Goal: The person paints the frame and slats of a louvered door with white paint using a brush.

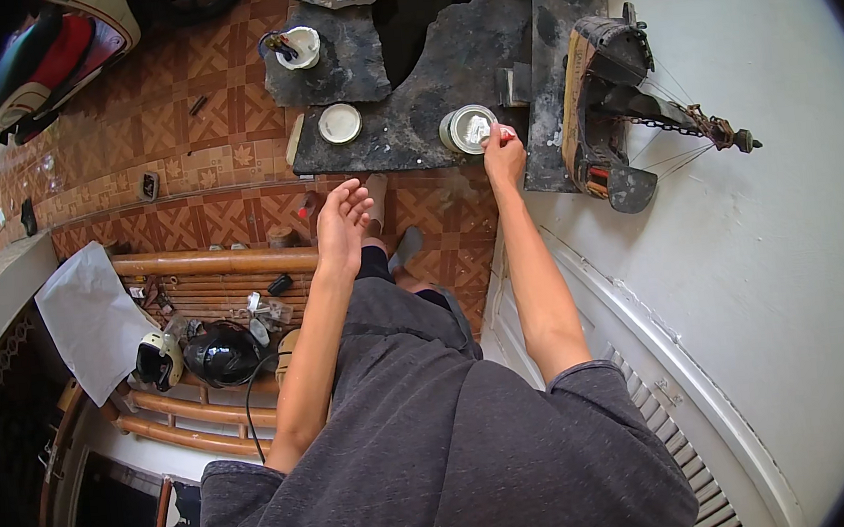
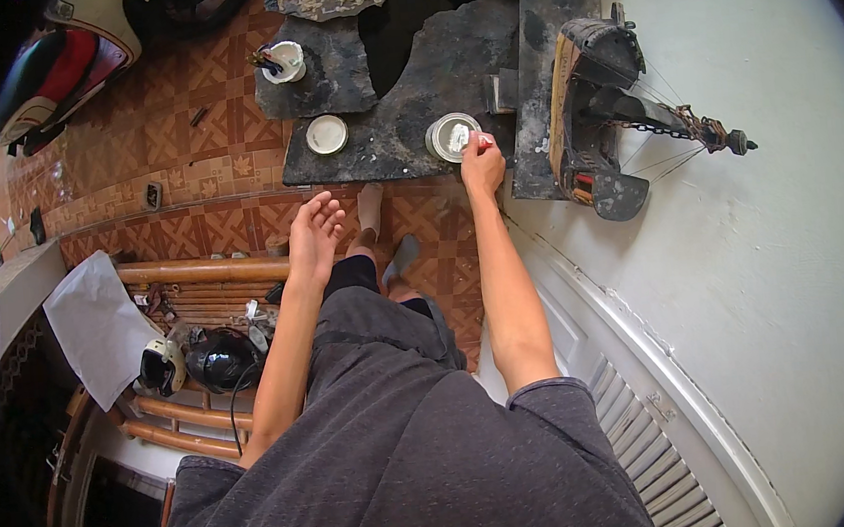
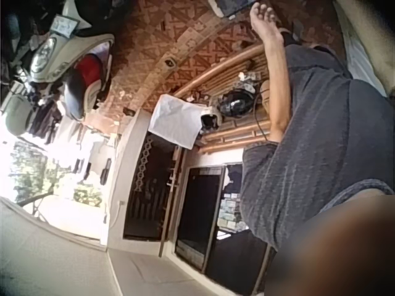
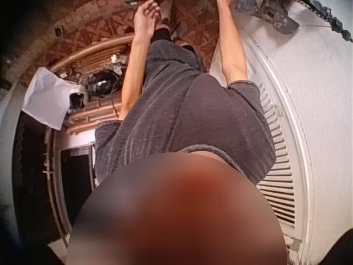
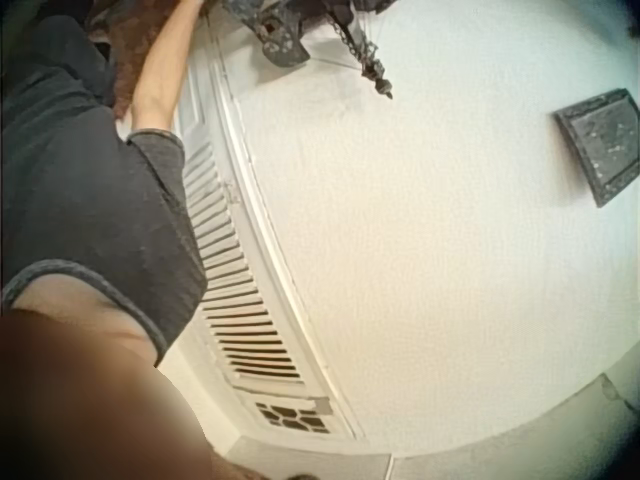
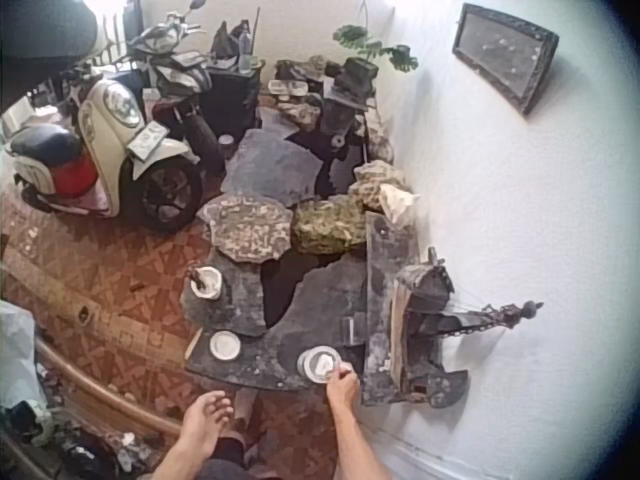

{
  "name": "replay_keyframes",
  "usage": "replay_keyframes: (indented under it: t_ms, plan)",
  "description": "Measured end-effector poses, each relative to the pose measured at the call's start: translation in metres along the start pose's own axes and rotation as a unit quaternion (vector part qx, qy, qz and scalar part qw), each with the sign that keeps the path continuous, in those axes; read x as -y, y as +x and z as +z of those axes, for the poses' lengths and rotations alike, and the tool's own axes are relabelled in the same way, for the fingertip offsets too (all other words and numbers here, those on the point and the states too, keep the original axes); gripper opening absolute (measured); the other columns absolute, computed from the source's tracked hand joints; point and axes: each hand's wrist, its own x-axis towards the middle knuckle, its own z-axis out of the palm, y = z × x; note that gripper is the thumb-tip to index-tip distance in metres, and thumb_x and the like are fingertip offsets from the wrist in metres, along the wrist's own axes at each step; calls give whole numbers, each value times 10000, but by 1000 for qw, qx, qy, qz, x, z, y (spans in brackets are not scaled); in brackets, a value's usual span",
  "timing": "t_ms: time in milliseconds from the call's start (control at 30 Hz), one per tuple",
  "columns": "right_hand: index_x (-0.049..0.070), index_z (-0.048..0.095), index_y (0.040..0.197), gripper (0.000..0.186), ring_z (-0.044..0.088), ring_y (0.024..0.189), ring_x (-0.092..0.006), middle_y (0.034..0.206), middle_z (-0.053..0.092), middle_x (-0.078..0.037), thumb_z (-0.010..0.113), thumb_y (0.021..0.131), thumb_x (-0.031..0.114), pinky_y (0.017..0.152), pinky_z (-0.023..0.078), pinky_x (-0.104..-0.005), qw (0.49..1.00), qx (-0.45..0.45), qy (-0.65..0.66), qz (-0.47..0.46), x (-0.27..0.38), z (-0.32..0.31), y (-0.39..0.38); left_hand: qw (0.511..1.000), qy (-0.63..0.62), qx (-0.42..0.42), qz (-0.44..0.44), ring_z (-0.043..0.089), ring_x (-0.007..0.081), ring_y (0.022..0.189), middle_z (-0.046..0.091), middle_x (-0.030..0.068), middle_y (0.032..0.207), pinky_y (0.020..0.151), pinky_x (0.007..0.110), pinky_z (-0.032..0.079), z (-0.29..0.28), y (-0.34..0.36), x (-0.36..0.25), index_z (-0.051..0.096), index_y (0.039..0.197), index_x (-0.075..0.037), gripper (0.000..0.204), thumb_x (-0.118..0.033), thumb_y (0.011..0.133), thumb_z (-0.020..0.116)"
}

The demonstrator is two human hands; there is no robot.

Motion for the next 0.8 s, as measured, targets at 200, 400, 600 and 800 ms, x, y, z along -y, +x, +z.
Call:
replay_keyframes:
  t_ms: [200, 400, 600, 800]
  plan:
    - [21, 700, 987, 363, 682, 637, -195, 728, 718, -80, 565, 996, 358, 596, 515, -357, 981, -40, 176, 69, -31, 1, -3, 1000, 4, 9, -8, 623, 144, 919, 646, 34, 1008, 776, 268, 471, 8, 1, 2, 617, 1190, -37, 323, -276, 992, 526]
    - [102, 679, 1130, 396, 655, 677, -139, 777, 699, -28, 481, 1040, 433, 563, 466, -294, 831, -24, 478, 285, -50, -8, -17, 1000, 5, 20, -7, 623, 144, 912, 644, 33, 1003, 764, 267, 469, 12, -1, 1, 618, 1185, -37, 316, -271, 991, 531]
    - [44, 605, 976, 459, 607, 743, -225, 743, 590, -60, 453, 1032, 474, 608, 460, -323, 624, -61, 664, 407, -75, -6, -26, 999, 11, 36, -13, 621, 143, 909, 640, 35, 1002, 758, 268, 467, 11, -1, 3, 617, 1184, -36, 312, -265, 989, 534]
    - [43, 527, 801, 466, 583, 736, -220, 727, 561, -52, 476, 1023, 449, 618, 440, -329, 460, -27, 780, 423, -73, -3, -47, 998, 30, 47, -25, 617, 141, 918, 631, 33, 1023, 762, 270, 466, 5, -4, 1, 604, 1197, -36, 318, -262, 985, 536]
